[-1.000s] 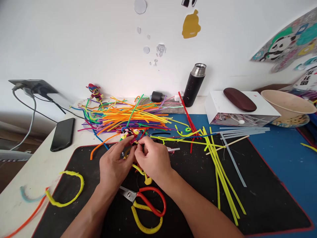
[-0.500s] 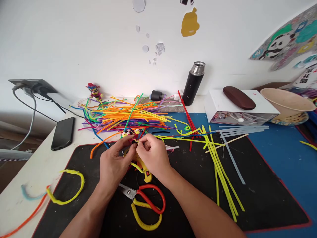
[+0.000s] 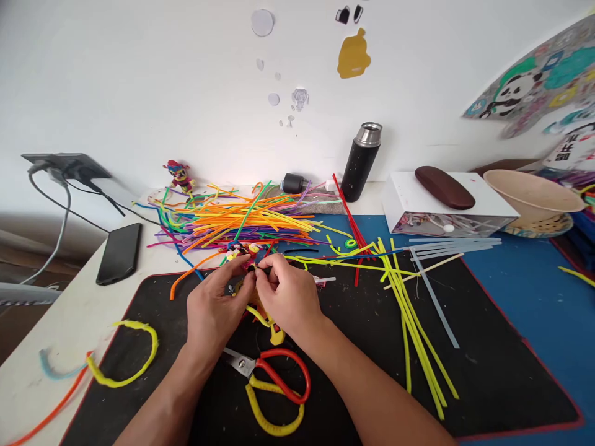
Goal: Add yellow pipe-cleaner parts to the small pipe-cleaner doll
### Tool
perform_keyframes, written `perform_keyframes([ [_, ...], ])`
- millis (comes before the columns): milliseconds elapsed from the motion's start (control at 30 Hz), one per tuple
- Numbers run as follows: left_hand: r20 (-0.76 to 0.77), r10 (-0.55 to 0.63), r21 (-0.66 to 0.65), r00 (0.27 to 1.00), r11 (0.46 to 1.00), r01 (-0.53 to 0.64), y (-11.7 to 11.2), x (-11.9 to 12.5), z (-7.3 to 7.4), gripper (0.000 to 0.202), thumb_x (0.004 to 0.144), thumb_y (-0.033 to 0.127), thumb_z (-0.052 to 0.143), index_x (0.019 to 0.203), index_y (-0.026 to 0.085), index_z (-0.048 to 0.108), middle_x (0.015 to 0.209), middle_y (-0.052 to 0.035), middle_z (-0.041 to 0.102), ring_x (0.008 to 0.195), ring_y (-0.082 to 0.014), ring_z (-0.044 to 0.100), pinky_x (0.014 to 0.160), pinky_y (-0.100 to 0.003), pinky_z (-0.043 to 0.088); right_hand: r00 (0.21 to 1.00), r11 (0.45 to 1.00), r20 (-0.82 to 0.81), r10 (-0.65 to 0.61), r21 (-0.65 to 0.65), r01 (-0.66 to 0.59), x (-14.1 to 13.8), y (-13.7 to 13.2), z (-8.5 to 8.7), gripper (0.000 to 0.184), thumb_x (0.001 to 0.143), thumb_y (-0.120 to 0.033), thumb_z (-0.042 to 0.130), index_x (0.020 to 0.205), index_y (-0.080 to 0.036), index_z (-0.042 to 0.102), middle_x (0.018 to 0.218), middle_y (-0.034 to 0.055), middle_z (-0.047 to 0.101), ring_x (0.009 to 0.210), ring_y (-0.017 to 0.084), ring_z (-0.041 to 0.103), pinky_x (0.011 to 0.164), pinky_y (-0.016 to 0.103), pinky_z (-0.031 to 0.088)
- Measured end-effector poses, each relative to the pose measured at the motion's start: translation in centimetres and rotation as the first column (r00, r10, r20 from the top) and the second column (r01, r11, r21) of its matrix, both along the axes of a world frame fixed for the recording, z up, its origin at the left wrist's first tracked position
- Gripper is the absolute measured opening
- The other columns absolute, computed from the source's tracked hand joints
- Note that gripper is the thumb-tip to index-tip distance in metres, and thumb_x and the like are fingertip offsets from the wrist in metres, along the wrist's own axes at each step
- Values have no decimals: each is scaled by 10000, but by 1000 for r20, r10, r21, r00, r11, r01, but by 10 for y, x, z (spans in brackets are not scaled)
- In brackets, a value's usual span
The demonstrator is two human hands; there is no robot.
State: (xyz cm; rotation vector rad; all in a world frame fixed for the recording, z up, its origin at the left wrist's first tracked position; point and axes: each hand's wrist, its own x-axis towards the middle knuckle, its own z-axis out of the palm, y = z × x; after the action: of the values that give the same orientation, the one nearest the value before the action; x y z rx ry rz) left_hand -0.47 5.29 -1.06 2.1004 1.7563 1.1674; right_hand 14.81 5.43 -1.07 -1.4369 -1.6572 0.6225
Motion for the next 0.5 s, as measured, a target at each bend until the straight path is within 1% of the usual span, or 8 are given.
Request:
perform_keyframes([
  [133, -75, -4, 77, 997, 997, 9, 1, 0, -4, 257, 940, 244, 686, 1177, 233, 785, 1045, -62, 851, 912, -238, 810, 839, -301, 612, 994, 999, 109, -16, 49, 11, -1, 0, -5, 91, 977, -257, 613, 971, -221, 697, 586, -52, 601, 478, 132, 526, 543, 259, 332],
  [367, -142, -14, 80, 990, 996, 25, 3, 0, -6, 254, 944, 228, 681, 1179, 221, 778, 1051, -71, 854, 914, -250, 812, 851, -320, 617, 977, 997, 212, -28, 70, 13, 0, 0, -7, 94, 974, -247, 605, 936, -227, 689, 585, -41, 623, 490, 144, 555, 547, 271, 300],
  [500, -180, -23, 86, 983, 996, 39, 3, 0, -7, 253, 949, 215, 676, 1182, 207, 773, 1026, -74, 854, 905, -253, 811, 840, -319, 615, 969, 999, 246, -27, 51, 15, 0, 1, -7, 74, 943, -213, 619, 921, -224, 689, 586, -34, 625, 504, 157, 575, 551, 278, 295],
])
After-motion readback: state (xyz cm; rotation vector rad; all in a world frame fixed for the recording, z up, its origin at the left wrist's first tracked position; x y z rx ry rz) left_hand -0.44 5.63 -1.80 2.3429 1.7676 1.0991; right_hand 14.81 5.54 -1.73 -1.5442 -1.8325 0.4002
